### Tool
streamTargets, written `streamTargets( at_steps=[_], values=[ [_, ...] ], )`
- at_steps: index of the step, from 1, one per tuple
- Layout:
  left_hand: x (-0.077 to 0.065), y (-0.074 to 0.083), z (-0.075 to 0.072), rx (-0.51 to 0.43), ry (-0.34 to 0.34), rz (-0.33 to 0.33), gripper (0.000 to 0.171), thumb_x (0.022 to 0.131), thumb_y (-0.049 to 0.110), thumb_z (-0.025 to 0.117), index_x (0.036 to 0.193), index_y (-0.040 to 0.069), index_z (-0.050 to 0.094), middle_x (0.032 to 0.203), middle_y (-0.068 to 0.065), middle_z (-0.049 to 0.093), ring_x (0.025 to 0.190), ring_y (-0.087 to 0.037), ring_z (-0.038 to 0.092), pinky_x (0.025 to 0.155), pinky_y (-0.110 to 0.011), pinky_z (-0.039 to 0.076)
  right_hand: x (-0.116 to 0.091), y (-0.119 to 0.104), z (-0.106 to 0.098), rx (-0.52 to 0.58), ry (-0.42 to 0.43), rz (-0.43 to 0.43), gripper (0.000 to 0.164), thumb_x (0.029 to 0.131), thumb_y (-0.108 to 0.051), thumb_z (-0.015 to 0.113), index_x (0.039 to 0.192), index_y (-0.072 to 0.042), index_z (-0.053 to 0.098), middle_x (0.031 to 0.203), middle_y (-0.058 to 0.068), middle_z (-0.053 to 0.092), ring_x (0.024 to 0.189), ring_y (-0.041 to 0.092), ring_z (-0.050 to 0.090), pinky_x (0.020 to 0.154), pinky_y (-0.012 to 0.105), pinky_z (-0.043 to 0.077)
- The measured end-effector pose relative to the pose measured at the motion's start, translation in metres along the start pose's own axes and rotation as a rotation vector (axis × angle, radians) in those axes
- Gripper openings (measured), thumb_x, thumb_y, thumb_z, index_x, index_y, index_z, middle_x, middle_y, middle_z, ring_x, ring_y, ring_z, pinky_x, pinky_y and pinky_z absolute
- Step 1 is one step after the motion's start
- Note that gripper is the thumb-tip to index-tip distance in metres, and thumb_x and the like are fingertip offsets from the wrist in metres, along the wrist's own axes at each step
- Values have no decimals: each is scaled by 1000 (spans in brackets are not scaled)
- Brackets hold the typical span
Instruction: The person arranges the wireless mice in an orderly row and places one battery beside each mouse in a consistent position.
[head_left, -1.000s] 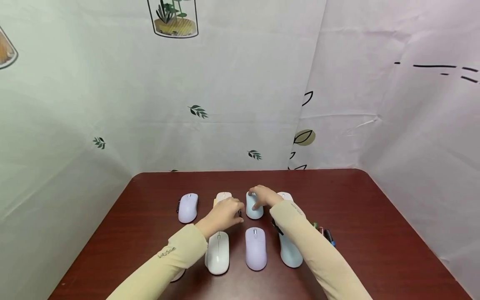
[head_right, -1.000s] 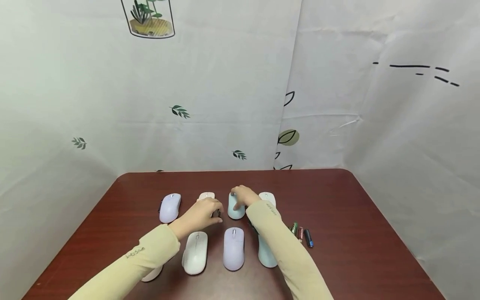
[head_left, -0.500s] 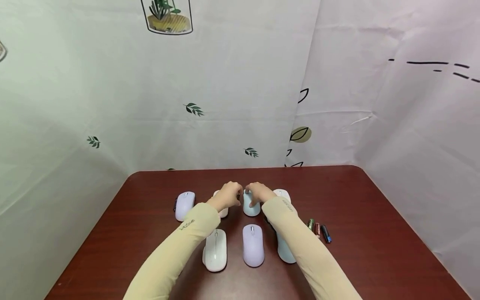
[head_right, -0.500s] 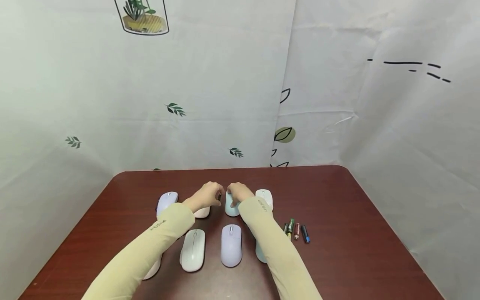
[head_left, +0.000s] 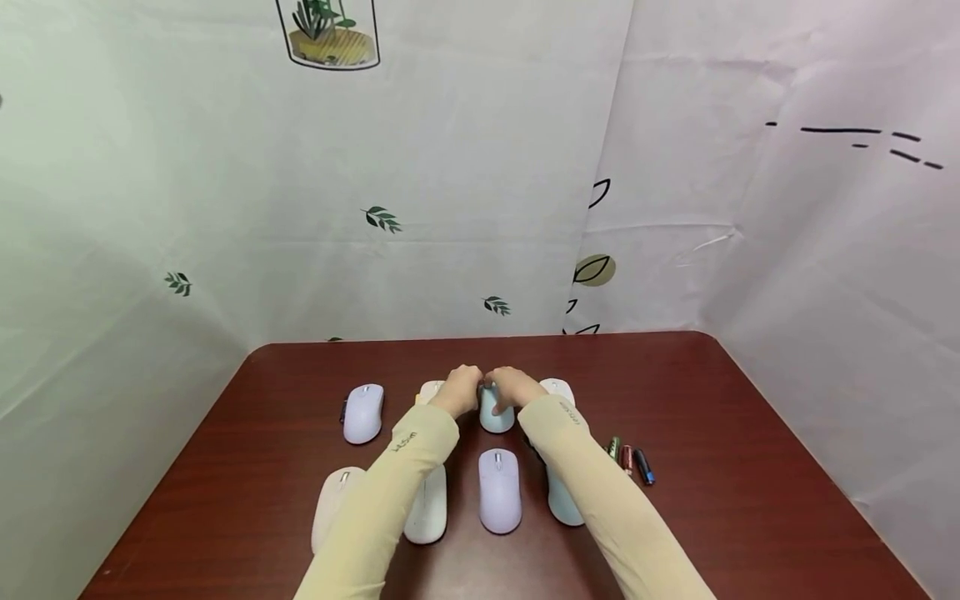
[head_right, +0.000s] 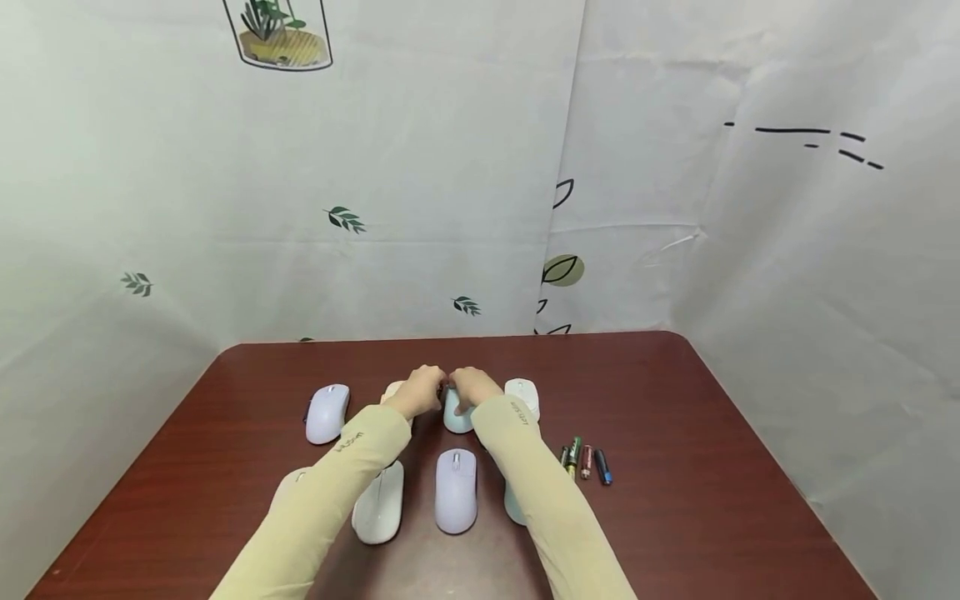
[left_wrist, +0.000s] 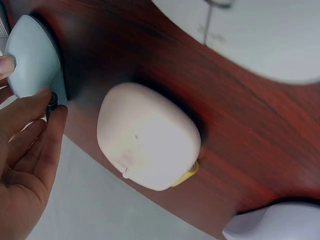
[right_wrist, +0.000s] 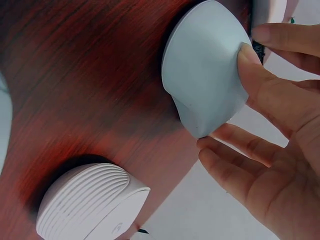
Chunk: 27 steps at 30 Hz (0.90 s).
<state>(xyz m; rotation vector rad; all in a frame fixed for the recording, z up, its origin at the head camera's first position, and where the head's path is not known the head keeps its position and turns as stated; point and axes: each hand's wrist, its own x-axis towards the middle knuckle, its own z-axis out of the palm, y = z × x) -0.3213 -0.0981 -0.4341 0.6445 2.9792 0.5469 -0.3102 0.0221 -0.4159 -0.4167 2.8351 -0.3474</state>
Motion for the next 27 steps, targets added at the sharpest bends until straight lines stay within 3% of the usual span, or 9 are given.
streamTargets(
  at_steps=[8, 12, 13, 16, 22, 27],
  values=[
    [6, 1, 7, -30, 4, -76, 16, 66, -10, 73, 79, -2, 67, 82, -15, 68, 69, -21, 55, 65, -34, 51, 4, 1, -1, -10, -12, 2, 53, 73, -9, 80, 123, -6, 61, 129, 13, 58, 117, 27, 55, 93, 38, 48],
    [5, -1, 11, -63, 4, -109, 12, 68, -7, 73, 75, -2, 65, 78, -14, 66, 67, -21, 54, 64, -34, 50, 20, 8, 6, -11, -40, 8, 54, 70, -13, 83, 120, -11, 63, 131, 10, 58, 120, 26, 54, 92, 37, 49],
    [5, -2, 12, -75, 2, -116, 11, 69, -7, 73, 74, -1, 64, 76, -13, 66, 66, -21, 54, 64, -34, 50, 30, 17, 14, -14, -29, -27, 55, 68, -16, 85, 118, -13, 64, 129, 8, 59, 118, 24, 55, 89, 35, 50],
    [4, -3, 13, -99, 13, -125, 12, 68, -5, 73, 71, -1, 63, 73, -12, 65, 64, -20, 52, 62, -33, 48, 35, 20, 16, -34, -32, -40, 54, 67, -18, 85, 117, -14, 65, 128, 8, 59, 117, 23, 55, 88, 33, 50],
    [7, -7, 13, -148, 24, -142, 16, 62, -8, 79, 72, -2, 67, 75, -13, 65, 67, -22, 55, 62, -33, 50, 9, 1, 0, -6, -24, -4, 51, 72, -9, 81, 120, -8, 63, 128, 11, 59, 118, 26, 55, 91, 36, 49],
    [33, -24, 32, -173, -47, -180, 16, 62, -9, 75, 63, -2, 61, 68, -12, 60, 67, -23, 50, 62, -36, 49, 3, -3, -2, -33, -10, -19, 51, 74, -8, 79, 121, -6, 62, 128, 12, 59, 116, 27, 56, 89, 36, 49]
  ],
)
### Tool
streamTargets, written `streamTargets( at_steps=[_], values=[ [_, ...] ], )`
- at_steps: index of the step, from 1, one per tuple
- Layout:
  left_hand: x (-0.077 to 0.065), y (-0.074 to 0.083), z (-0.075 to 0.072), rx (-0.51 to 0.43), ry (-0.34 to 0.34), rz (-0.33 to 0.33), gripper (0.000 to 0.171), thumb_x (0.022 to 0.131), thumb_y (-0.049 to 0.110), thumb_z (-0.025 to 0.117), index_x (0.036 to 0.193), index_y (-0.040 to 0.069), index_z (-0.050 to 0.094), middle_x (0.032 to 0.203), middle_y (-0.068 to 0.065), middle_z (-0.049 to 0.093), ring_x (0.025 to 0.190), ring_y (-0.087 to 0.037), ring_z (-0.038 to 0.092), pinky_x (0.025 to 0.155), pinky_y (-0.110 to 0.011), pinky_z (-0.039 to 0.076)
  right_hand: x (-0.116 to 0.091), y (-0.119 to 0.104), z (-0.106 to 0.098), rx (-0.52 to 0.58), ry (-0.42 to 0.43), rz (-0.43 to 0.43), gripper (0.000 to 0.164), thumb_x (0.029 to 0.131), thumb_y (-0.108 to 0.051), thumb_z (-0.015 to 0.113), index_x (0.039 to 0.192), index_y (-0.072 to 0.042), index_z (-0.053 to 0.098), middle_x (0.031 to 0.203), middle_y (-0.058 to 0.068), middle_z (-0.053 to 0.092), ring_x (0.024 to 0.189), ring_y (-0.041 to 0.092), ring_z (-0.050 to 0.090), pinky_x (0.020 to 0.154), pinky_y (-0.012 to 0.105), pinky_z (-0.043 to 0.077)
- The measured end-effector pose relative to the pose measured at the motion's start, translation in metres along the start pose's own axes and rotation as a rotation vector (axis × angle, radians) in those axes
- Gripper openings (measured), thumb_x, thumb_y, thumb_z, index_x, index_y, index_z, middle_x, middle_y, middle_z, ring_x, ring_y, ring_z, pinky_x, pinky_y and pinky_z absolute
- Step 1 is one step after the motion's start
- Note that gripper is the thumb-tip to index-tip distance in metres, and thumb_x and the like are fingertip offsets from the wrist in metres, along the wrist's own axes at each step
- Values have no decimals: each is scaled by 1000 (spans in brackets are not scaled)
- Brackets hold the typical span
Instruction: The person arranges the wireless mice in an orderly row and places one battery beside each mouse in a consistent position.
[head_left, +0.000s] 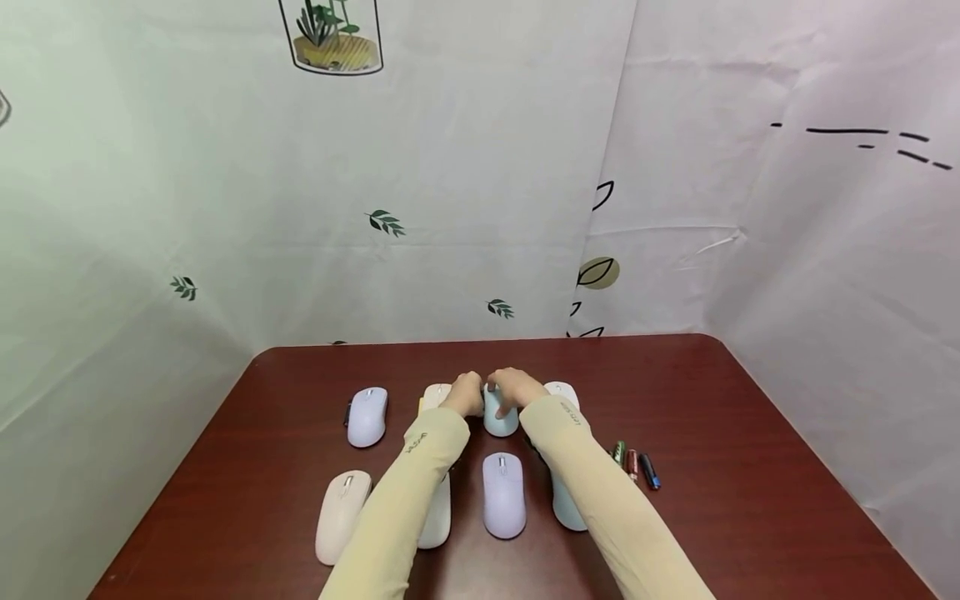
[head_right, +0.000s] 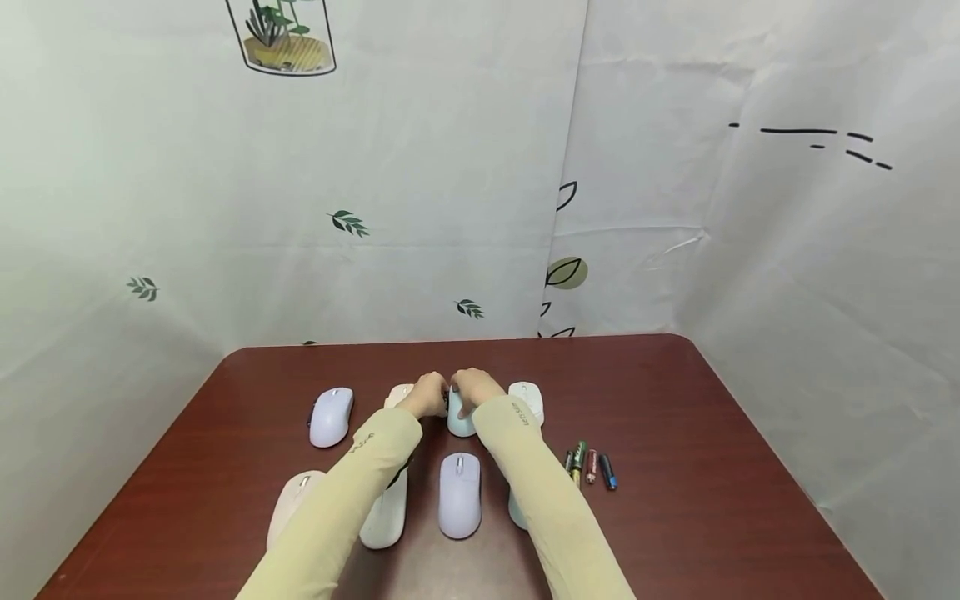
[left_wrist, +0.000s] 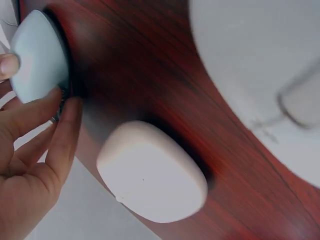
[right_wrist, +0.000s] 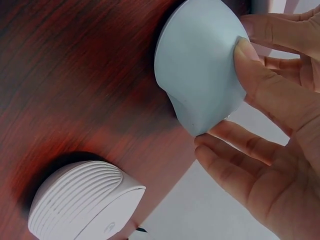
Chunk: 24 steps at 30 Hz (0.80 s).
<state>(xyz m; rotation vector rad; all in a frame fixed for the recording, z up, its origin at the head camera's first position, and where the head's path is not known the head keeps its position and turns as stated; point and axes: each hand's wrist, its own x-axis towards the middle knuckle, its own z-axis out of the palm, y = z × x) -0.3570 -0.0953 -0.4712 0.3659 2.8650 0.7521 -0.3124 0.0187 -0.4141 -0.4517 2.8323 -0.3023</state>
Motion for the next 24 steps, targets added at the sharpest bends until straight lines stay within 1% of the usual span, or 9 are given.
streamTargets(
  at_steps=[1, 4, 7, 8, 13, 15, 18, 20, 24],
  values=[
    [14, -13, 11, -12, 21, 45, 17, 63, -6, 72, 59, 2, 58, 64, -9, 57, 64, -20, 46, 59, -33, 47, 0, 0, -1, -3, -2, 0, 52, 73, -8, 80, 122, -6, 61, 128, 12, 59, 116, 27, 56, 89, 37, 49],
    [23, -18, 17, -10, 21, 28, 18, 68, -4, 67, 59, 3, 53, 61, -7, 52, 62, -20, 43, 58, -32, 46, 1, 1, -1, -4, -9, -3, 52, 74, -9, 79, 123, -6, 61, 129, 13, 58, 117, 27, 55, 90, 37, 49],
    [10, -8, 10, -58, 30, -14, 17, 71, -4, 63, 59, 3, 54, 61, -7, 53, 60, -20, 44, 58, -32, 45, 2, 1, -1, -13, -16, -2, 52, 74, -9, 79, 123, -7, 60, 130, 12, 58, 118, 27, 55, 91, 37, 49],
    [-4, 6, 0, -56, 15, -71, 16, 72, -8, 63, 60, 0, 56, 62, -10, 55, 61, -22, 46, 59, -33, 46, 1, 1, -1, -14, -19, 1, 52, 74, -9, 79, 123, -7, 60, 130, 12, 57, 118, 27, 54, 92, 37, 48],
    [-33, 24, -10, -53, 118, -60, 22, 75, -8, 61, 56, 2, 56, 59, -8, 56, 58, -18, 43, 56, -28, 41, 2, 2, -3, -12, -17, 9, 52, 74, -9, 79, 122, -6, 61, 129, 13, 58, 117, 26, 55, 91, 37, 48],
    [-38, 26, -11, -39, 147, -59, 27, 76, -8, 61, 54, 4, 51, 55, -5, 51, 58, -17, 40, 55, -26, 38, 1, 2, -3, -7, -14, 9, 52, 74, -8, 79, 122, -6, 61, 129, 13, 58, 117, 27, 55, 90, 37, 49],
    [-42, 27, -12, -53, 158, -72, 39, 76, -9, 60, 48, 10, 40, 49, 0, 38, 54, -16, 33, 50, -25, 31, 0, 1, -3, 0, -14, 8, 51, 74, -8, 79, 122, -6, 61, 129, 13, 58, 117, 27, 55, 89, 36, 49],
    [-43, 27, -12, -60, 161, -76, 43, 76, -10, 59, 47, 12, 35, 47, 1, 33, 51, -16, 31, 48, -24, 28, -1, 0, -2, 0, -14, 10, 51, 74, -9, 79, 122, -6, 61, 129, 13, 58, 117, 27, 55, 90, 36, 49],
    [-45, 26, -12, -76, 154, -82, 42, 76, -9, 58, 46, 12, 37, 46, 1, 36, 49, -15, 34, 47, -24, 30, -1, 0, -1, -4, -12, 17, 50, 75, -10, 79, 121, -7, 61, 129, 12, 58, 116, 26, 55, 90, 36, 49]
  ],
)
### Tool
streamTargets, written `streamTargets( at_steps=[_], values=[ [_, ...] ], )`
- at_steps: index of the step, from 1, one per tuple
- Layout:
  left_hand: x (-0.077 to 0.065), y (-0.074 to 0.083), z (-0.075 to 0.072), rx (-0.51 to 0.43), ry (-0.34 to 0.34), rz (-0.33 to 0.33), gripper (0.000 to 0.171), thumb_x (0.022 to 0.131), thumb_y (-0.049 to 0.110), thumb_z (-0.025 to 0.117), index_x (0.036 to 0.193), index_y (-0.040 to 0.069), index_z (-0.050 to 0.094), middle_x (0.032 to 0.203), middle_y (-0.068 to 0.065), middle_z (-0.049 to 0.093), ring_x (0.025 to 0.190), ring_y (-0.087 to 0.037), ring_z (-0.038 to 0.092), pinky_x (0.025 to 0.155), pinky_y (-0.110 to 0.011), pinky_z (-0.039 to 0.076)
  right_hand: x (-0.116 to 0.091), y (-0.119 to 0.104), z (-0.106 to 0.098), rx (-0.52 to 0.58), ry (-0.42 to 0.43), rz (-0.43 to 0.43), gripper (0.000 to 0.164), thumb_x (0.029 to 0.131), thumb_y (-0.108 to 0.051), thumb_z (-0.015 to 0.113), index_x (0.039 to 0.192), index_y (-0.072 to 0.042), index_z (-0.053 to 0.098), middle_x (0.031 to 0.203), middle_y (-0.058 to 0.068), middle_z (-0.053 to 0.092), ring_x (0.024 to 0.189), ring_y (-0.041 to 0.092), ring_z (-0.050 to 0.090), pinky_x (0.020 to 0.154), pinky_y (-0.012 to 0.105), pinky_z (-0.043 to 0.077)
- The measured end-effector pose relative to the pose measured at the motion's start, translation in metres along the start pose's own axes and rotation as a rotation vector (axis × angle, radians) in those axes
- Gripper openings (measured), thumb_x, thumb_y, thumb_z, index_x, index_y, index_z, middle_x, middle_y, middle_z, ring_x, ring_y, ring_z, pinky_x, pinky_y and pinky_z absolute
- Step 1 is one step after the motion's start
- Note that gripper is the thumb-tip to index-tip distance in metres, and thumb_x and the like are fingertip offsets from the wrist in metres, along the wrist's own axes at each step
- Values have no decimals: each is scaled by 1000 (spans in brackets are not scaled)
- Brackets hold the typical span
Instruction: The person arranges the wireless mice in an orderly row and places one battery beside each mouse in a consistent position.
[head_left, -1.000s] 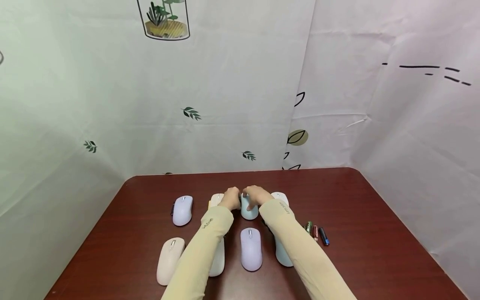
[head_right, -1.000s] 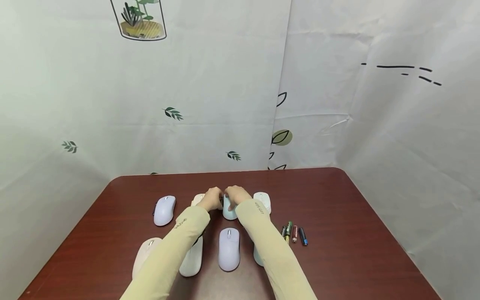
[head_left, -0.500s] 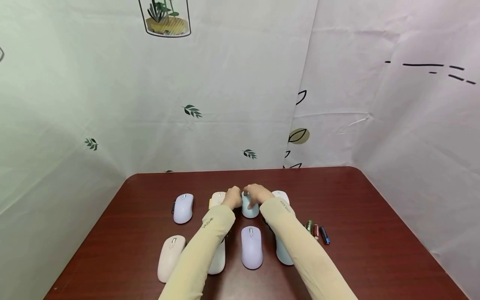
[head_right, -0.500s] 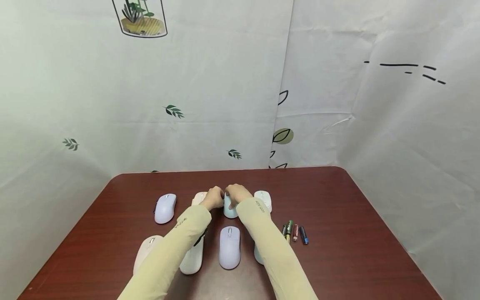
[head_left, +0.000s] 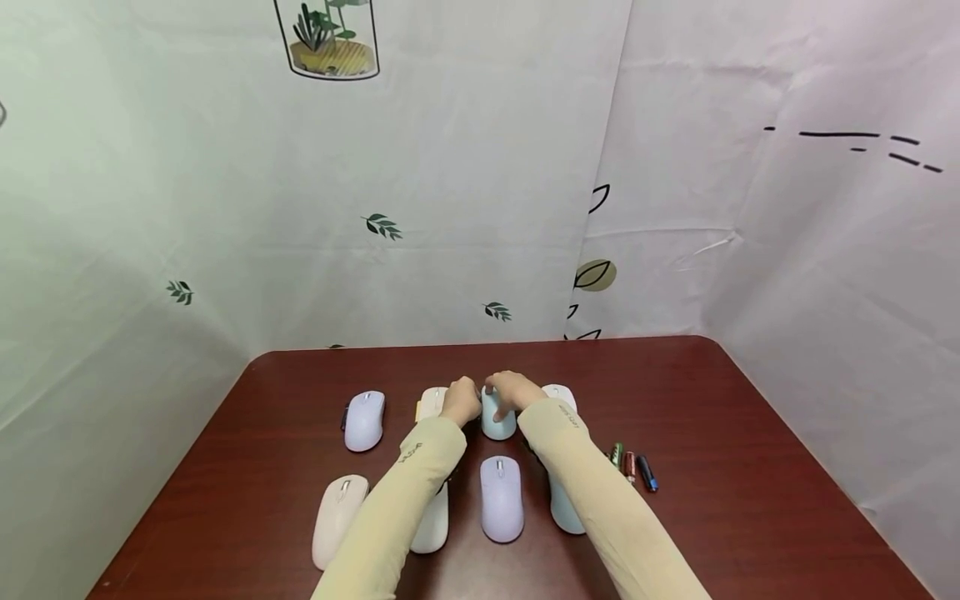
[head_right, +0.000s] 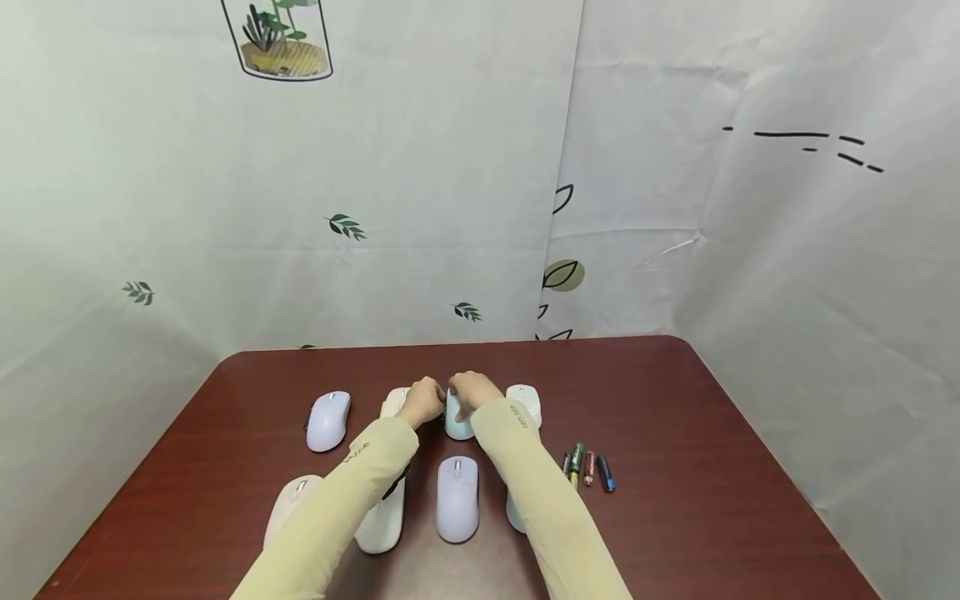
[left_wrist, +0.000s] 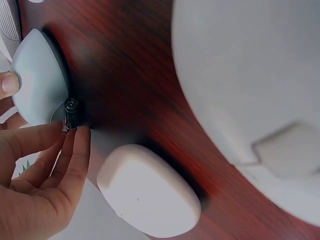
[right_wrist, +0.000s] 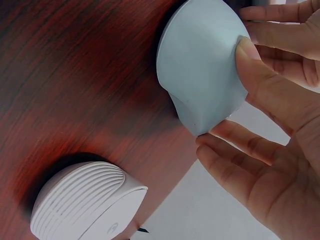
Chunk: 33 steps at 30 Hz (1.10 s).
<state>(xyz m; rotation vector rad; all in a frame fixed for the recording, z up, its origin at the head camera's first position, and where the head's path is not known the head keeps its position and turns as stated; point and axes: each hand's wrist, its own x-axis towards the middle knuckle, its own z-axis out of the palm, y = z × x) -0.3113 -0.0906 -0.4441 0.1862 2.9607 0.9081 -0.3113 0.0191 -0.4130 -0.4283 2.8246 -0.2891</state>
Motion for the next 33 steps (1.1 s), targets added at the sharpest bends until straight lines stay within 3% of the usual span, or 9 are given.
streamTargets(
  at_steps=[7, 10, 14, 17, 21, 26, 29, 31, 33],
  values=[
    [-2, -4, -2, -1, -13, 14, 40, 77, -8, 56, 47, 12, 38, 47, 1, 36, 49, -14, 34, 48, -25, 31, 2, 3, 2, 7, 2, -22, 51, 74, -10, 80, 121, -6, 62, 129, 12, 58, 118, 27, 55, 92, 36, 48],
    [-3, -5, -4, -6, -44, 15, 34, 77, -8, 54, 49, 9, 46, 45, 1, 38, 45, -12, 35, 45, -23, 31, 3, 4, 1, 7, 4, -39, 50, 73, -10, 80, 120, -6, 63, 129, 12, 58, 118, 27, 55, 92, 35, 49],
    [-4, -4, -6, -29, -92, 12, 22, 78, -9, 51, 62, 0, 63, 46, -1, 44, 40, -11, 39, 41, -21, 33, 3, 3, -1, 11, 1, -47, 50, 72, -9, 80, 119, -5, 63, 127, 12, 59, 116, 27, 56, 89, 35, 50],
    [-4, -4, -5, -28, -120, 10, 20, 79, -9, 51, 74, -2, 69, 50, -3, 49, 41, -11, 41, 42, -20, 34, 3, 4, -1, 20, -10, -42, 51, 73, -7, 80, 120, -5, 62, 128, 13, 59, 115, 26, 56, 87, 34, 51],
    [-6, -6, -4, -19, -122, 18, 20, 77, -8, 51, 75, 0, 69, 51, -2, 50, 42, -10, 42, 43, -19, 35, 2, 6, 2, 31, -14, -37, 51, 73, -6, 79, 121, -6, 61, 128, 13, 58, 116, 25, 55, 86, 34, 51],
    [-10, -7, -5, -24, -116, 39, 21, 78, -8, 51, 60, 2, 56, 48, -3, 45, 40, -10, 40, 41, -20, 33, 1, 8, 2, 36, -22, -58, 52, 74, -8, 78, 123, -7, 60, 130, 14, 56, 120, 26, 53, 91, 36, 49],
    [-11, -7, -8, -27, -101, 44, 16, 83, -4, 53, 70, -2, 62, 62, -11, 60, 41, -12, 47, 42, -21, 40, 0, 13, -2, 63, -19, -78, 53, 74, -10, 79, 123, -8, 59, 132, 13, 54, 123, 27, 50, 96, 40, 46],
    [-12, -6, -11, -27, -88, 45, 12, 86, -1, 56, 85, -6, 67, 80, -18, 68, 44, -14, 55, 45, -23, 46, -2, 19, -6, 77, -13, -103, 53, 74, -12, 80, 122, -7, 59, 131, 13, 54, 123, 27, 49, 99, 41, 44],
    [-13, -5, -16, -38, -73, 42, 19, 87, 1, 58, 101, -6, 67, 97, -21, 68, 49, -17, 61, 49, -25, 50, -4, 26, -12, 100, -1, -129, 51, 75, -12, 79, 121, -6, 59, 129, 14, 56, 120, 28, 51, 98, 41, 44]
  ],
)
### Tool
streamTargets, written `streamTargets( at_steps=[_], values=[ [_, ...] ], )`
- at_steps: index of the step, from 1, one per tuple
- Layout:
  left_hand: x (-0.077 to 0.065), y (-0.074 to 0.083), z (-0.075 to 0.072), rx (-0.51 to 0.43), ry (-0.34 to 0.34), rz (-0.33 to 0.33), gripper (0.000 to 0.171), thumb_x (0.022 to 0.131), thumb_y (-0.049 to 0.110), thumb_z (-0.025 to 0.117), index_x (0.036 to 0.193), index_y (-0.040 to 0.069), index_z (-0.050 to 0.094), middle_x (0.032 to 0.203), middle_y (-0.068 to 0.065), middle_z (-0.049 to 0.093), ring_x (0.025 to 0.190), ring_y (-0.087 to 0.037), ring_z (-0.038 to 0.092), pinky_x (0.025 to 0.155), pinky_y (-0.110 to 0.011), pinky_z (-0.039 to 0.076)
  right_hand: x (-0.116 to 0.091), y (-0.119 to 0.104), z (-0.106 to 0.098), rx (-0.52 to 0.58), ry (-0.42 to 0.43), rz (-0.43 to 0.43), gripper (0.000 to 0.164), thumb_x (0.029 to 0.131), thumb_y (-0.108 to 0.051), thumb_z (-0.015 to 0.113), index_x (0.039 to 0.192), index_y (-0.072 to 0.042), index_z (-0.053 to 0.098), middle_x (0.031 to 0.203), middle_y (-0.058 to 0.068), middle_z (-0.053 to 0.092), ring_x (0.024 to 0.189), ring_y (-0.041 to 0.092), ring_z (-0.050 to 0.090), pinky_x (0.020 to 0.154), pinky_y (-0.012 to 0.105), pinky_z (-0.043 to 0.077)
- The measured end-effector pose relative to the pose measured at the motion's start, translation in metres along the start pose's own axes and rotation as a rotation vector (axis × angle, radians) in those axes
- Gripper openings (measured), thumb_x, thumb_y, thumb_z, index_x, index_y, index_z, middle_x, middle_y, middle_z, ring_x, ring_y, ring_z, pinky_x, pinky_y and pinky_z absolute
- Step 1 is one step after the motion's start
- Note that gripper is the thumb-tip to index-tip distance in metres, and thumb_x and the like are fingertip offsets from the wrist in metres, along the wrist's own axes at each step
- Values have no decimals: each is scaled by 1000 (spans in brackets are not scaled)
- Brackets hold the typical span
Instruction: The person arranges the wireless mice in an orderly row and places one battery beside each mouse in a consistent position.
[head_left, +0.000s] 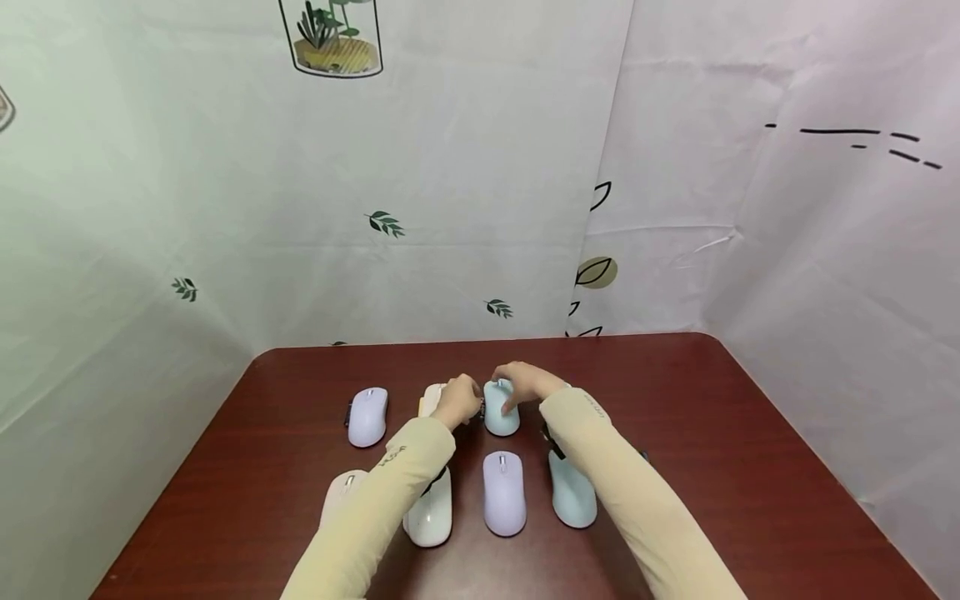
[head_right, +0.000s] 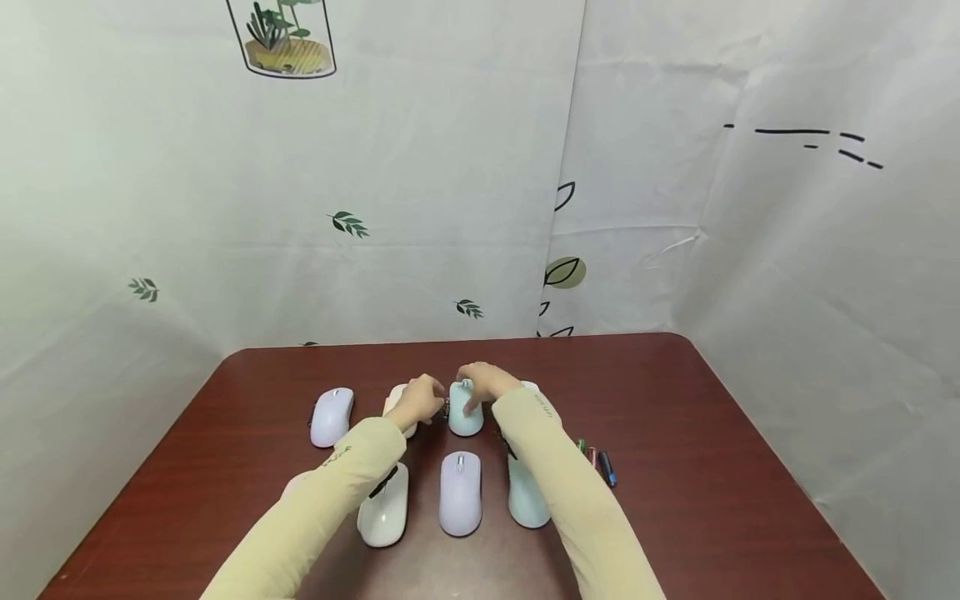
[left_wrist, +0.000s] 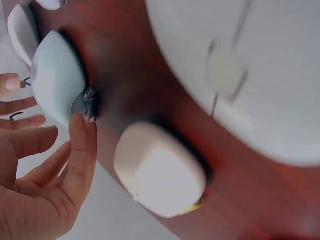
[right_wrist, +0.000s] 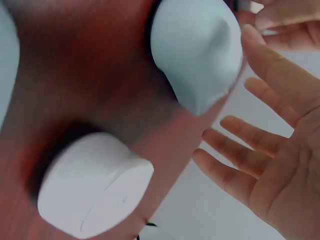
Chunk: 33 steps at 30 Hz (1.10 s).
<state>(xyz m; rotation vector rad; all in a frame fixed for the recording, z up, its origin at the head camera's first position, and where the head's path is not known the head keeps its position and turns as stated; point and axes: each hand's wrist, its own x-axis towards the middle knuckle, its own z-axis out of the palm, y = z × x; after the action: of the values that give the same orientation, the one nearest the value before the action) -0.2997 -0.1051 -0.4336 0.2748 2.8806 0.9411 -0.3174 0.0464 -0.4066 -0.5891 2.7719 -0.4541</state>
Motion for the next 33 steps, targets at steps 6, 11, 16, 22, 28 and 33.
streamTargets(
  at_steps=[6, 11, 16, 22, 28, 33],
  values=[
    [-2, 10, -15, -54, 16, 26, 22, 89, 3, 58, 108, -5, 65, 107, -21, 66, 57, -20, 64, 53, -27, 52, -15, 18, -22, 78, 42, -71, 44, 79, -13, 75, 118, 0, 58, 122, 19, 59, 116, 34, 54, 93, 44, 47],
    [-3, 23, -17, -27, 44, 116, 20, 89, 5, 60, 105, -3, 68, 100, -17, 68, 71, -23, 67, 60, -29, 53, -32, 29, -36, 126, 80, -121, 41, 81, -14, 73, 117, 1, 59, 122, 20, 59, 118, 37, 53, 96, 47, 45],
    [-8, 40, -6, -7, 39, 242, 17, 87, 5, 62, 100, 0, 69, 87, -13, 69, 76, -23, 66, 60, -29, 51, -53, 46, -39, 183, 118, -185, 37, 83, -10, 70, 116, 3, 58, 120, 22, 61, 116, 39, 55, 95, 50, 45],
    [-17, 57, 11, 27, 5, 367, 14, 88, 10, 62, 99, 4, 70, 89, -8, 70, 76, -18, 65, 63, -26, 49, -80, 76, -36, 168, 168, -212, 28, 84, -7, 67, 110, 1, 60, 114, 23, 62, 110, 41, 58, 91, 51, 47],
    [-31, 78, 29, 137, 56, 459, 7, 85, 14, 66, 83, 11, 72, 70, 2, 67, 57, -6, 56, 52, -18, 42, -105, 102, -37, 173, 249, -182, 27, 86, -9, 66, 110, 2, 59, 111, 22, 63, 108, 42, 57, 88, 52, 48],
    [-46, 97, 46, 220, 28, 512, 10, 86, 20, 67, 76, 16, 69, 68, 6, 65, 53, -4, 52, 49, -18, 38, -121, 118, -39, 215, 293, -132, 28, 87, -9, 65, 112, 3, 58, 112, 22, 62, 109, 44, 56, 89, 54, 47]
  ],
)
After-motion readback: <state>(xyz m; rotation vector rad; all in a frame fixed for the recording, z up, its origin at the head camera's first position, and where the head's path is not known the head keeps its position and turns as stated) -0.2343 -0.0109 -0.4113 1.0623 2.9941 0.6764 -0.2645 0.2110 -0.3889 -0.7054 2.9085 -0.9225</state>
